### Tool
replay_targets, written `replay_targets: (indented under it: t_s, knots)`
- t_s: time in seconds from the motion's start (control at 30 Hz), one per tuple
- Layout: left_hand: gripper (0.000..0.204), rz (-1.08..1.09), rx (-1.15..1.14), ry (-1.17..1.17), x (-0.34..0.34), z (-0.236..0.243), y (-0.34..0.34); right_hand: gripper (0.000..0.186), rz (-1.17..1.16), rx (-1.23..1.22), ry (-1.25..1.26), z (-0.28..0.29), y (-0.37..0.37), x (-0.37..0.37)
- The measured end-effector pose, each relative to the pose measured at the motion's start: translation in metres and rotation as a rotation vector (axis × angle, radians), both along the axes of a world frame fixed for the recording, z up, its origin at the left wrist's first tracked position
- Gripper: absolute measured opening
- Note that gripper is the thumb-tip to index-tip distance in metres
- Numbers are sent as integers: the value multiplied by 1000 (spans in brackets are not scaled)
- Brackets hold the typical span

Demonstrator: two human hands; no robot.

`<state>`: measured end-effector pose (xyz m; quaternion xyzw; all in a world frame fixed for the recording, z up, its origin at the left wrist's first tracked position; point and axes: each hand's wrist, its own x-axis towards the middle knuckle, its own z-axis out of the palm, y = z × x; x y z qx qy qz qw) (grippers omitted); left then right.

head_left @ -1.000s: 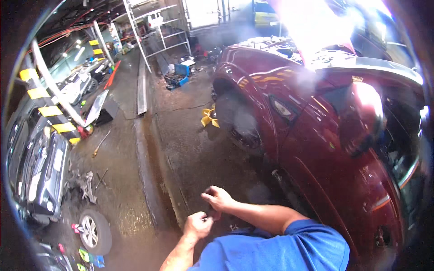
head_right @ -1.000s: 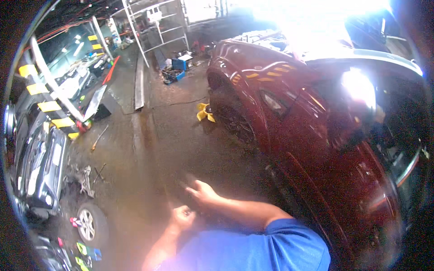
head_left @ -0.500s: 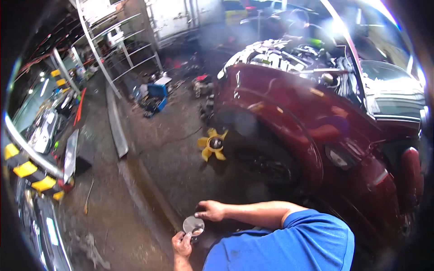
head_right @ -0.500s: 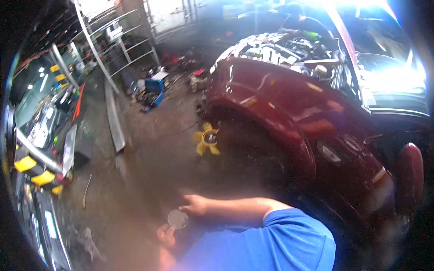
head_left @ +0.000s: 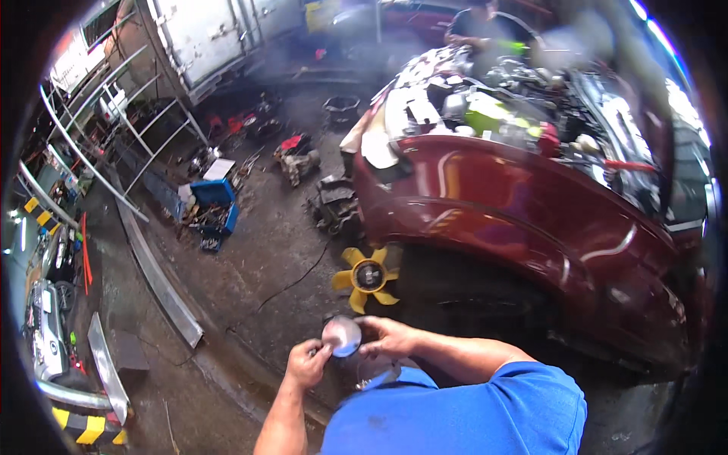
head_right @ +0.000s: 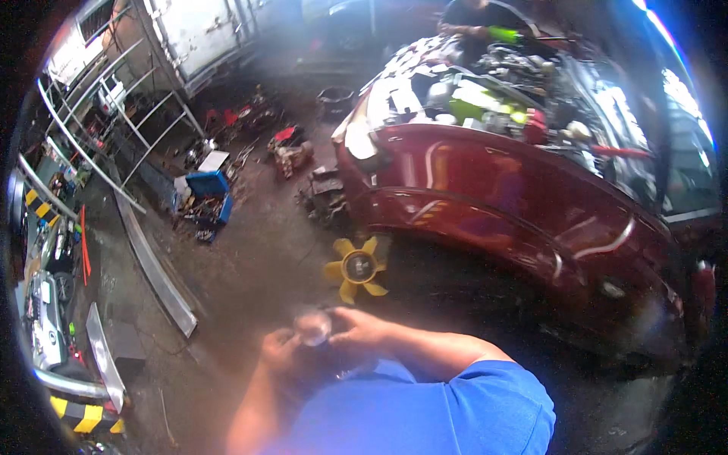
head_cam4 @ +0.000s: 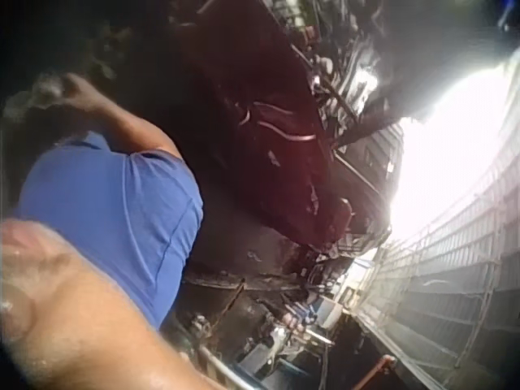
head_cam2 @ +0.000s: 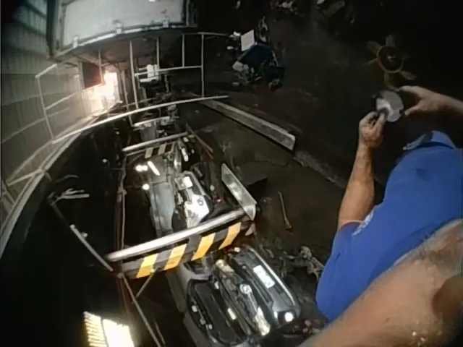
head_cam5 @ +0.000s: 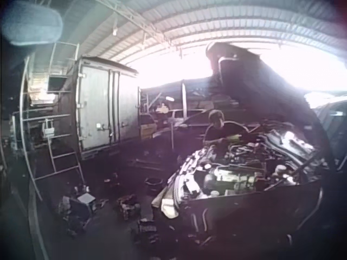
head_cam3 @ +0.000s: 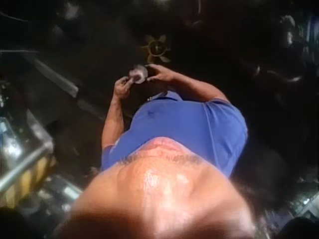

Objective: The person retrieves tools and parts from a cabinet, walks to an open vehicle engine bay, and uses an inspection mirror and a light while working inside the engine compartment by hand.

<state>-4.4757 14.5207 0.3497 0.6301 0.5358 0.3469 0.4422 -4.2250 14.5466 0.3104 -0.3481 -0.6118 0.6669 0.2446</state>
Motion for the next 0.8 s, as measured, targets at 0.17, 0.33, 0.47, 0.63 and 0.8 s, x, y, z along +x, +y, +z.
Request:
replay_targets:
  t_s: [0.17,0.33,0.47,0.63,0.8]
  knots:
    - [17,-49,-231,-179,-69,-4,191,73,-19,88,77,-16,193,-80]
    - [17,145,-551,-259,-135,59,327,70,-31,187,-80,52,330,-113]
    - [17,214,-472,-304,-197,36,428,55,-446,301,-323,75,430,-78]
    - [19,133,-591,-396,-258,-28,590,42,-1163,218,-170,48,526,-6]
    - [23,-56,-600,-74,-238,-42,824,34,-1662,536,-530,35,613,42]
